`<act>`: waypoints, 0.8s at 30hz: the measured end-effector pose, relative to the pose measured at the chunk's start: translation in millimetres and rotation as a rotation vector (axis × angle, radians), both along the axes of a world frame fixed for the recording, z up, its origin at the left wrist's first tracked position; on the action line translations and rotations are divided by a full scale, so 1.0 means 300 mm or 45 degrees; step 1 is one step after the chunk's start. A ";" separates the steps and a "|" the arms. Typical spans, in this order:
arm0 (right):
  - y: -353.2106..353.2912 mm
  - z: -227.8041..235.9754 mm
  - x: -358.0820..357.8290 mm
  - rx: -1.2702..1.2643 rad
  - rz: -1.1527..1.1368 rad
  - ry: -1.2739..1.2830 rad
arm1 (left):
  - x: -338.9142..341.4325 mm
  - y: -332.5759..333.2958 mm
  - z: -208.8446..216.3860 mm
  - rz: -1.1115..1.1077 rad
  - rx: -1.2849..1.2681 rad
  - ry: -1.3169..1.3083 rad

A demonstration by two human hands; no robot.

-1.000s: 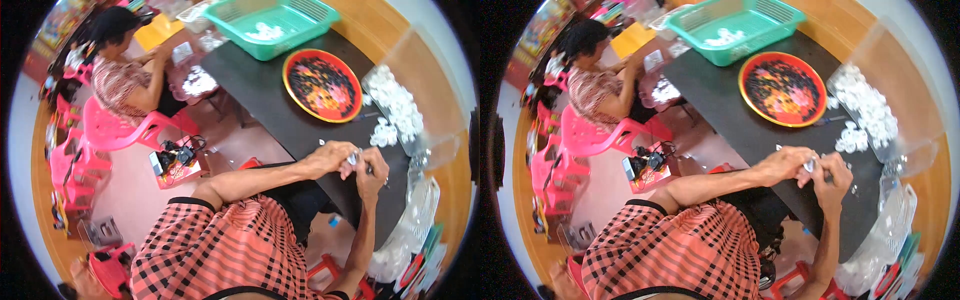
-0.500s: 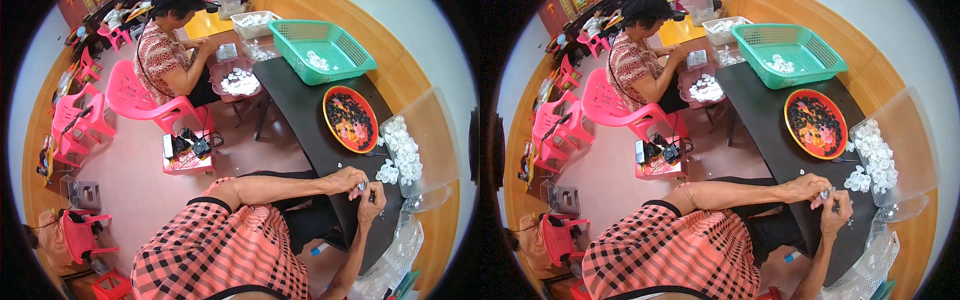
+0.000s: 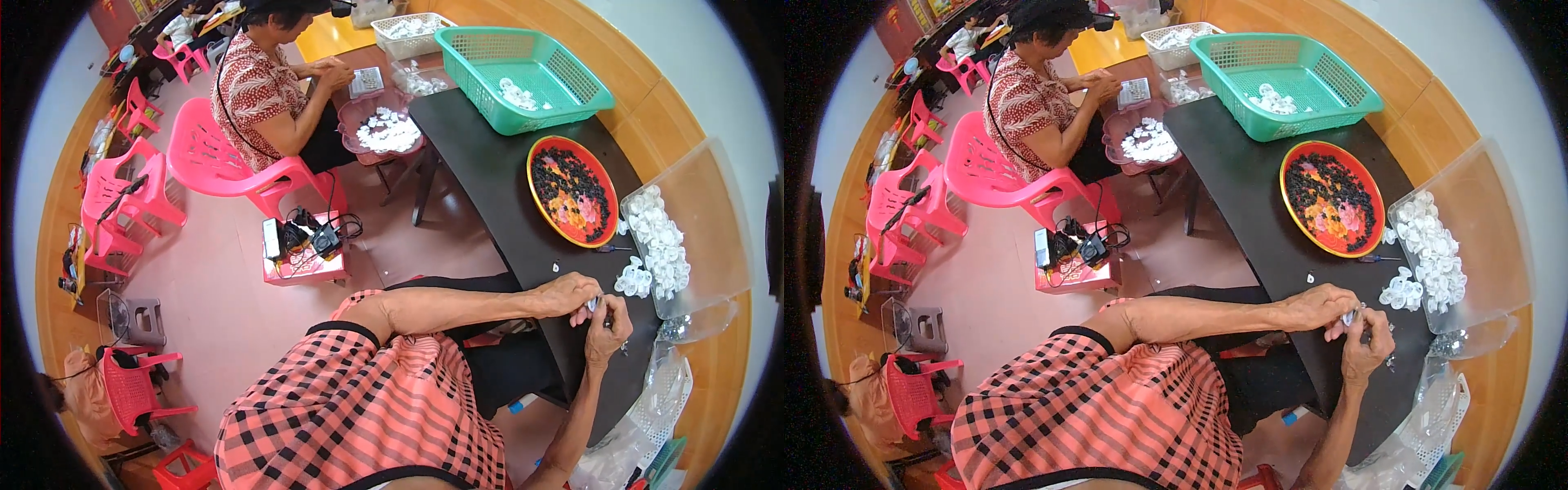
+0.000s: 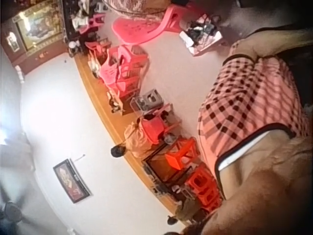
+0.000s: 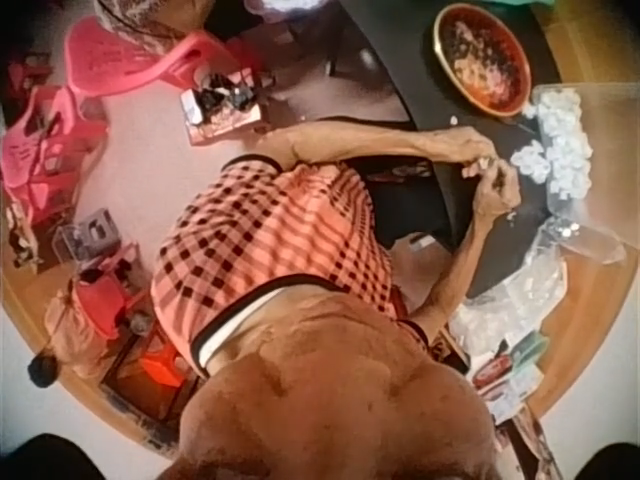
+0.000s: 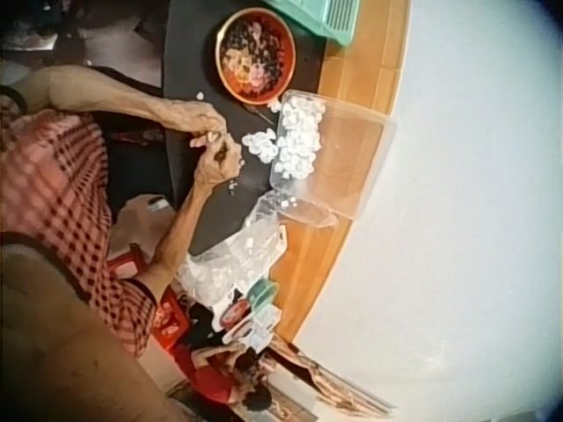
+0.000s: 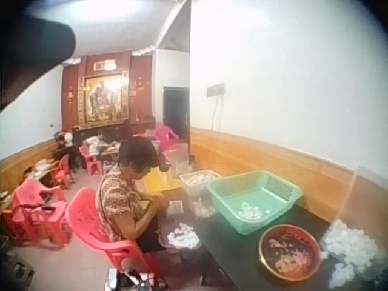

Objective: The person assembles small metal parts into white circular housings by hand, then secures them with a screwdriver.

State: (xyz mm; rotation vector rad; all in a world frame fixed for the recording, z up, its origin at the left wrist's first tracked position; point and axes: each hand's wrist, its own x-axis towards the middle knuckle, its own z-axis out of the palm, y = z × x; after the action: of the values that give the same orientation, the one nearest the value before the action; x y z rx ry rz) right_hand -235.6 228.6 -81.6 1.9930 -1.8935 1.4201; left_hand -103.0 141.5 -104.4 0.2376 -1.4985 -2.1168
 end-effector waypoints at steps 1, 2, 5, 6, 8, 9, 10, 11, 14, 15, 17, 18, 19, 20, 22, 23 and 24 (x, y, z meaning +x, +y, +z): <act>0.001 0.000 -0.002 -0.019 0.012 0.044 | 0.002 0.001 0.001 -0.001 -0.020 0.014; -0.001 0.002 0.000 -0.016 0.012 0.041 | 0.004 0.001 0.002 -0.003 -0.041 0.028; -0.006 0.013 0.008 -0.058 0.027 0.084 | 0.006 0.000 0.007 -0.010 -0.051 0.026; -0.008 0.015 0.010 -0.067 0.048 0.083 | 0.000 -0.001 0.000 -0.010 -0.050 0.026; -0.011 0.020 0.012 -0.074 0.068 0.082 | -0.015 -0.003 -0.013 0.014 -0.017 0.056; -0.010 0.023 0.012 -0.061 0.078 0.074 | -0.016 -0.003 -0.015 0.012 -0.014 0.056; -0.009 0.024 0.011 -0.047 0.087 0.067 | -0.018 -0.006 -0.016 -0.022 0.006 0.057; -0.012 0.020 0.007 -0.045 0.084 0.068 | -0.019 -0.009 -0.017 -0.055 0.026 0.059; -0.010 0.003 -0.001 0.031 0.052 -0.020 | -0.013 -0.009 -0.020 -0.080 0.086 0.087; -0.011 0.004 -0.001 0.020 0.050 0.008 | -0.010 -0.010 -0.020 -0.083 0.090 0.087; -0.011 0.003 0.002 0.013 0.045 0.037 | -0.004 -0.009 -0.020 -0.155 0.129 0.062; -0.013 -0.001 0.006 -0.002 0.040 0.034 | -0.004 -0.009 -0.021 -0.157 0.130 0.063; -0.013 -0.003 0.006 -0.017 0.034 0.030 | -0.005 -0.007 -0.022 -0.164 0.118 0.057; -0.010 -0.001 0.001 -0.014 0.030 0.028 | -0.007 -0.004 -0.024 -0.173 0.106 0.050; 0.004 -0.001 -0.001 0.044 0.028 0.018 | 0.001 -0.001 -0.015 -0.191 0.064 0.036; 0.005 -0.001 0.003 0.023 0.041 -0.021 | 0.003 -0.002 -0.011 -0.204 0.018 0.027; 0.010 -0.002 0.002 0.038 0.034 -0.031 | -0.005 0.001 -0.017 -0.200 -0.050 0.063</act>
State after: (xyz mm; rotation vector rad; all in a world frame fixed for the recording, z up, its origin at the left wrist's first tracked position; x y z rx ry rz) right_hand -235.0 231.7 -82.2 2.0317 -1.9162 1.4370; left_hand -104.4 141.8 -109.5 0.0536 -1.5737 -2.1947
